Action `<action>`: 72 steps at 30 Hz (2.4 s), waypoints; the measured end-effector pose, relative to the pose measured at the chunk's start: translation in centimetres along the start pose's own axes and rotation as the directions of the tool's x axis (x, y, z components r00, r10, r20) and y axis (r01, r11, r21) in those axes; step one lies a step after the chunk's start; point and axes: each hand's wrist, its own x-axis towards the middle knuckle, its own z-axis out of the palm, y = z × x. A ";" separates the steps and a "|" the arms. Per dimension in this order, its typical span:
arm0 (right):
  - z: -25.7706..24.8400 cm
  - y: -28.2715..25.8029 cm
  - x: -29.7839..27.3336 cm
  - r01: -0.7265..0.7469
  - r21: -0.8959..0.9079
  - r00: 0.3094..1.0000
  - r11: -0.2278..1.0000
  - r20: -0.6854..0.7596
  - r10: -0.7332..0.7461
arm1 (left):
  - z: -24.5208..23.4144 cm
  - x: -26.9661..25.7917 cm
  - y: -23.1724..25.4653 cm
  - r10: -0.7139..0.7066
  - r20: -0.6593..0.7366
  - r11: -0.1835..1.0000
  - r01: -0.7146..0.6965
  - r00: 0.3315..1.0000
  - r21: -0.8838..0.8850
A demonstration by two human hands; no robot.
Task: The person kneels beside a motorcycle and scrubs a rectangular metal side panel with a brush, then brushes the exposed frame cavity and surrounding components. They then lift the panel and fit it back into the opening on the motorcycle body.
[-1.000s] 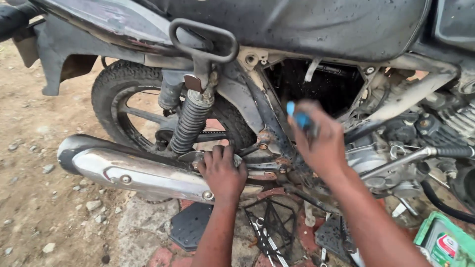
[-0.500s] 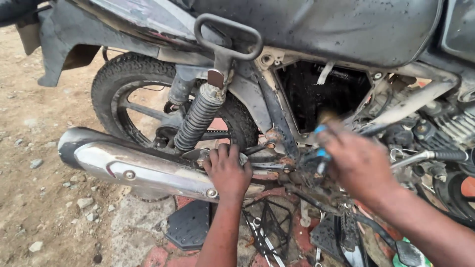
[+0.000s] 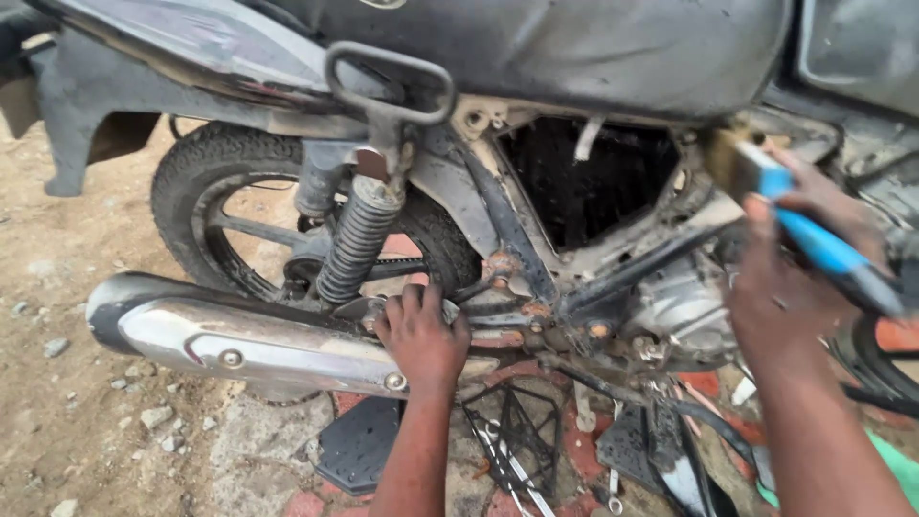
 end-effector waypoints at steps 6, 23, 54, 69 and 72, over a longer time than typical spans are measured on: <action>0.0 -1.4 -1.5 -0.208 0.132 0.972 0.969 -0.080 0.220 | 0.3 0.0 0.5 -0.025 0.003 1.000 0.025 1.000 0.018; 3.9 -0.9 -5.0 -0.411 -0.252 0.911 0.876 -0.102 0.399 | 1.1 -1.0 0.1 0.028 -0.053 0.999 -0.025 0.998 0.047; 6.6 -2.9 -9.7 -0.568 -0.174 0.805 0.804 0.088 0.587 | 0.4 -0.9 0.5 0.008 -0.009 1.000 -0.008 1.000 -0.023; 7.8 -6.6 -4.6 -0.387 0.510 0.922 0.768 0.197 0.334 | 0.1 -1.0 0.3 -0.053 -0.027 0.998 0.054 0.998 0.016; 9.7 -5.5 -2.2 -0.056 0.417 0.993 0.907 0.115 0.009 | 0.1 -1.0 0.3 -0.004 -0.054 1.000 0.005 0.999 0.009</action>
